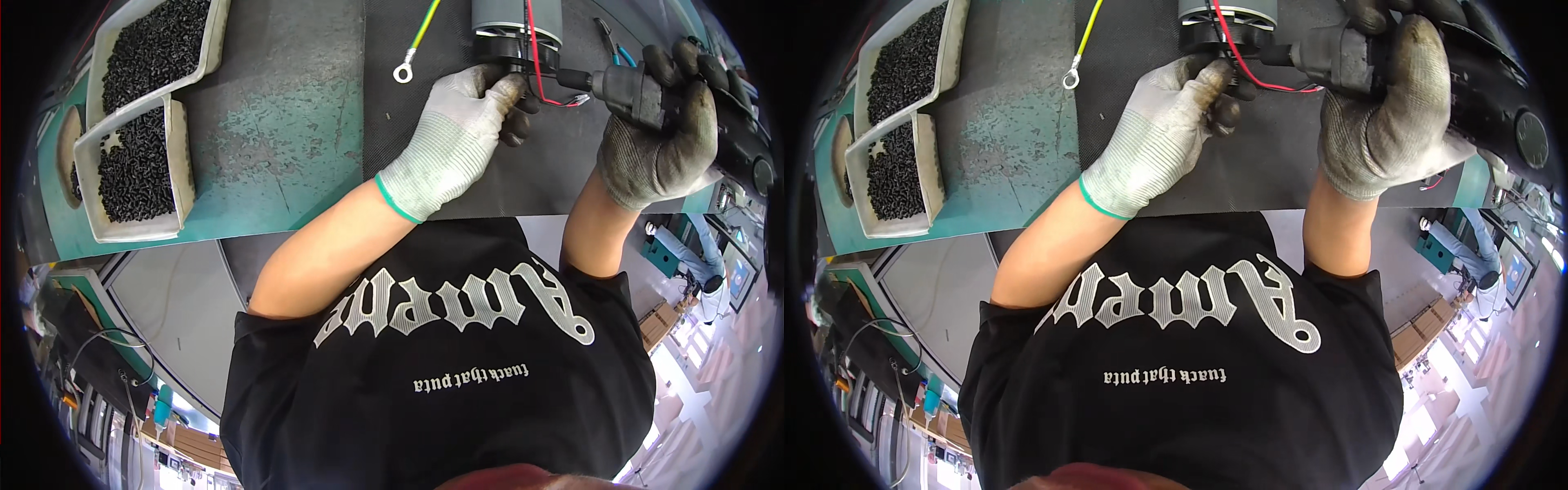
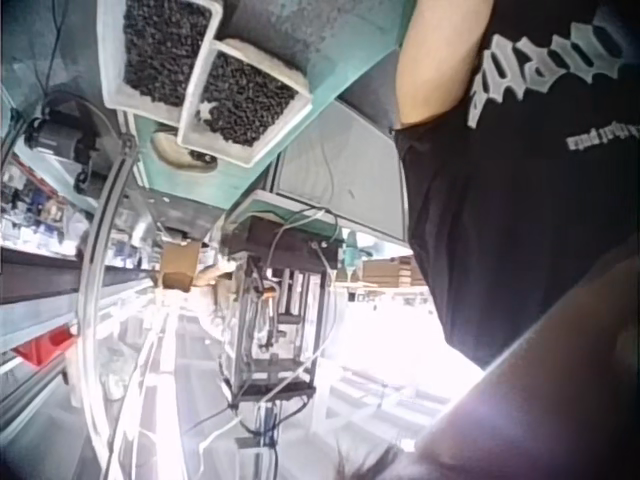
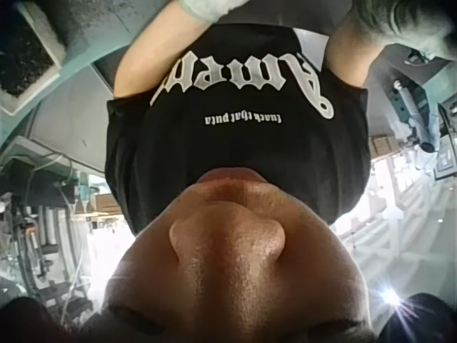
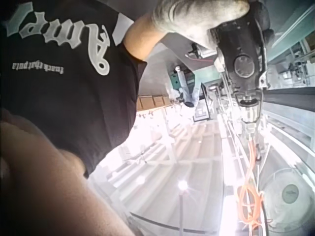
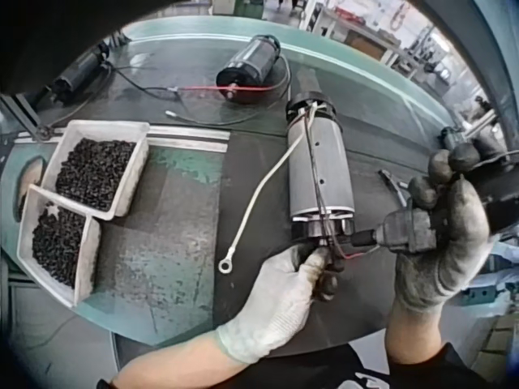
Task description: Assembling small motors by attaching components and pins using pliers and an electric screwdriver.
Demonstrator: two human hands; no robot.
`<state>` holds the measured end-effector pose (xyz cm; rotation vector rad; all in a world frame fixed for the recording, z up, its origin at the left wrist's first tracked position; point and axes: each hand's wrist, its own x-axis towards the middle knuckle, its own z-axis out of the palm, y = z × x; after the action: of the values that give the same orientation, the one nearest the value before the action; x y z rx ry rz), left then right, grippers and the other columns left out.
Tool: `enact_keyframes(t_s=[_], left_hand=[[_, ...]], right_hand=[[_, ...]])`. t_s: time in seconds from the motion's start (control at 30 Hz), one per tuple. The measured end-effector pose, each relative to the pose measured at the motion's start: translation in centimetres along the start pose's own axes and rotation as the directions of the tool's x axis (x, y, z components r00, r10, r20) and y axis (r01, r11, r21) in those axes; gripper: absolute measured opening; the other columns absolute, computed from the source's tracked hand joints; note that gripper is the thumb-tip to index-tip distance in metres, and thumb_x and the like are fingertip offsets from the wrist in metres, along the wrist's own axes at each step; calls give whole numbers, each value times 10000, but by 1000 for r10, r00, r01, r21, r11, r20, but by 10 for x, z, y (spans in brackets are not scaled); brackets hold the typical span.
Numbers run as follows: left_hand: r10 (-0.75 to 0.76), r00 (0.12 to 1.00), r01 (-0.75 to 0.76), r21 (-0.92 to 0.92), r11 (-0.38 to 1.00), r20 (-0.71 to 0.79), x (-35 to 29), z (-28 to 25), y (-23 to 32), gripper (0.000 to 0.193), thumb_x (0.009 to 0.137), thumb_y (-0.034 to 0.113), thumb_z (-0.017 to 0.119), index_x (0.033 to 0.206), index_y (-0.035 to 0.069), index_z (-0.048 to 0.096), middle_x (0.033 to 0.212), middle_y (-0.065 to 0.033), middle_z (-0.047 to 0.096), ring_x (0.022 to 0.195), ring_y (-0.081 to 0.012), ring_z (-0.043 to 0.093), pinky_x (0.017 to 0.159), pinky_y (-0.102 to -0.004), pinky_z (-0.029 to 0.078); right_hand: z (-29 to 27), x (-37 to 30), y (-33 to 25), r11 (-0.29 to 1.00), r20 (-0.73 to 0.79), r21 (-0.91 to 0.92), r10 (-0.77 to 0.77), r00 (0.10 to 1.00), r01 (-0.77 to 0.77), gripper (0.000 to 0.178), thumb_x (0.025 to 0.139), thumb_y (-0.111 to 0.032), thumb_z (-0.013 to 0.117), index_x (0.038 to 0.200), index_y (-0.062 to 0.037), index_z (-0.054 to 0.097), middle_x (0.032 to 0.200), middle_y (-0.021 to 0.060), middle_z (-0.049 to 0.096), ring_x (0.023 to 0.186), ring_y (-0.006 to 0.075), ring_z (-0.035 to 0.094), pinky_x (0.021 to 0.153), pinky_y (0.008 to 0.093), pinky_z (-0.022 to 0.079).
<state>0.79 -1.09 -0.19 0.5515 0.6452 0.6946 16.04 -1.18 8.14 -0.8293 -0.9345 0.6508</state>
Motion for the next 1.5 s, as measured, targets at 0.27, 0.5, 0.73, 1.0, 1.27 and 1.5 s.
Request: enact_keyframes(t_s=[0.27, 0.5, 0.73, 1.0, 1.27, 1.5], left_hand=[[42, 999, -38, 148, 988, -20, 0, -2, 1, 312, 992, 272, 516, 1034, -30, 578, 841, -68, 653, 659, -78, 577, 612, -225, 484], [66, 997, -58, 165, 985, -43, 1, -2, 3, 244, 990, 183, 494, 973, -41, 589, 786, -82, 642, 620, -103, 597, 563, -254, 500], [27, 998, -25, -31, 999, 60, 2, -10, 0, 257, 996, 226, 503, 1063, -16, 561, 889, -89, 649, 673, -108, 581, 602, -245, 495], [7, 988, 31, -243, 970, 156, 9, -13, 0, 211, 994, 182, 502, 1067, -8, 558, 915, -87, 622, 700, -106, 553, 638, -249, 465], [8, 999, -6, -61, 998, 40, -6, -4, 6, 186, 975, 164, 520, 1026, -1, 586, 891, -73, 628, 675, -94, 542, 629, -240, 448], [394, 902, -68, 844, 532, -175, -13, 17, 21, 261, 801, 243, 686, 876, 7, 603, 788, -184, 654, 770, -350, 655, 691, -414, 510]], right_hand=[[-3, -2, -1, 975, 247, 139, 132, 960, -170, 261, 908, -119, 489, 1107, 43, 541, 983, 168, 551, 898, 254, 552, 801, 381, 538], [-3, 6, 11, 999, 151, 0, 33, 988, -33, 242, 912, -97, 481, 1014, 96, 586, 934, 170, 582, 919, 279, 586, 902, 452, 490], [49, -15, 2, 959, -50, -263, -118, 992, 100, 370, 862, -47, 616, 1191, -45, 447, 789, 101, 607, 644, 155, 568, 572, 264, 485], [33, -6, -3, 978, 80, -207, 34, 996, -17, 358, 845, -9, 628, 1169, -44, 482, 772, 90, 641, 588, 105, 572, 519, 208, 452], [-91, 56, -54, 401, 271, -837, -289, 918, 373, 214, 909, -73, 525, 1005, 110, 583, 721, 205, 662, 675, 269, 670, 662, 367, 571], [-226, 70, -4, 599, 111, -714, -413, 904, 361, 434, 843, -31, 676, 1227, 81, 507, 1089, 199, 638, 893, 222, 653, 813, 332, 553]])
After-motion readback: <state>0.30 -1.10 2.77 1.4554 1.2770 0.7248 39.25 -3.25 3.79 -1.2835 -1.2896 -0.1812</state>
